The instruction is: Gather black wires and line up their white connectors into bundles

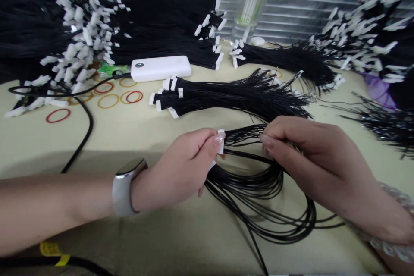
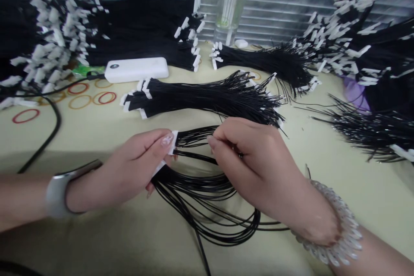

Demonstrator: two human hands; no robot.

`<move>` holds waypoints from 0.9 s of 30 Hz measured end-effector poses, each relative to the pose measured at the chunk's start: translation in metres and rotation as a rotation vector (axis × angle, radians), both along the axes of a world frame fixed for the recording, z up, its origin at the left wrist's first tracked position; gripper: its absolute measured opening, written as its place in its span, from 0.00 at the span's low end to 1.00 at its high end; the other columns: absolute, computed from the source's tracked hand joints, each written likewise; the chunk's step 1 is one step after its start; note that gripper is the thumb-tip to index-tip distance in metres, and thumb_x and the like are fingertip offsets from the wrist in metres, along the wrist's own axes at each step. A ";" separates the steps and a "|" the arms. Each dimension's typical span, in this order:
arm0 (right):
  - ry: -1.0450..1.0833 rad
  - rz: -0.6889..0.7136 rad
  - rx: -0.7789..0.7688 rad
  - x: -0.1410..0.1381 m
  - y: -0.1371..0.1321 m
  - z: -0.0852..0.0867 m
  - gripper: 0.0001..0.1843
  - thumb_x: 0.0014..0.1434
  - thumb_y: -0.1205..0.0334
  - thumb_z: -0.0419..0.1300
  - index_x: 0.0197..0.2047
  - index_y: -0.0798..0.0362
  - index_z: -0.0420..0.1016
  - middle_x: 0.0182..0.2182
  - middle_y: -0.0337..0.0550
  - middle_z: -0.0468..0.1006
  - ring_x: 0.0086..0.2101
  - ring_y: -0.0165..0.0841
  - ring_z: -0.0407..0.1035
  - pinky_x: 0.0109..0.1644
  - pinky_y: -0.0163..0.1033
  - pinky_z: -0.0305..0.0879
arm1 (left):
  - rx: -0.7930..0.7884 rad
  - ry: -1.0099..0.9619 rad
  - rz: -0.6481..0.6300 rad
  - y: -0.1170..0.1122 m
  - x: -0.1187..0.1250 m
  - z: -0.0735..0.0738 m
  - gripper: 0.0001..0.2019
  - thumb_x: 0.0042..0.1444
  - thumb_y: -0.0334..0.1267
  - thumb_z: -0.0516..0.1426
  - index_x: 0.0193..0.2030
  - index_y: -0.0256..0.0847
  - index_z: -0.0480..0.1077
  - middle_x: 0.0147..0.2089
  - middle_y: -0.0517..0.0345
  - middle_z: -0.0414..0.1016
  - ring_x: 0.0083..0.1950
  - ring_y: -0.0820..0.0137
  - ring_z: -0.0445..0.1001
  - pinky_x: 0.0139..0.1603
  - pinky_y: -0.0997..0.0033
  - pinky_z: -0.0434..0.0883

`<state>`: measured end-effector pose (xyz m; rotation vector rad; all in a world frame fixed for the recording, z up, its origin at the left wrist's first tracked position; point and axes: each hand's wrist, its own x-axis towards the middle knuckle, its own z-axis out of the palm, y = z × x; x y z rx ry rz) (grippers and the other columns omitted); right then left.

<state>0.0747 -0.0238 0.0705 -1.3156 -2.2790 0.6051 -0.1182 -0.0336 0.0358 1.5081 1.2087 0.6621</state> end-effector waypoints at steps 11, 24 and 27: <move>-0.039 0.041 0.042 -0.002 -0.001 -0.002 0.10 0.55 0.67 0.50 0.22 0.54 0.57 0.21 0.37 0.61 0.23 0.24 0.54 0.26 0.33 0.52 | 0.006 0.025 -0.014 0.000 0.001 0.002 0.16 0.58 0.48 0.41 0.26 0.39 0.56 0.18 0.68 0.54 0.14 0.83 0.58 0.13 0.85 0.59; -0.039 0.059 0.040 -0.003 0.000 -0.001 0.10 0.54 0.69 0.50 0.22 0.54 0.57 0.20 0.37 0.61 0.23 0.24 0.54 0.25 0.33 0.52 | 0.018 0.034 -0.020 0.000 0.001 0.004 0.16 0.58 0.47 0.41 0.25 0.40 0.55 0.18 0.68 0.54 0.14 0.82 0.58 0.14 0.84 0.60; -0.031 0.065 0.031 -0.004 -0.001 -0.002 0.10 0.54 0.69 0.50 0.22 0.54 0.57 0.19 0.37 0.60 0.22 0.24 0.54 0.25 0.33 0.52 | 0.010 0.025 -0.023 0.000 0.001 0.005 0.16 0.58 0.47 0.41 0.25 0.40 0.55 0.17 0.68 0.54 0.14 0.81 0.58 0.14 0.83 0.60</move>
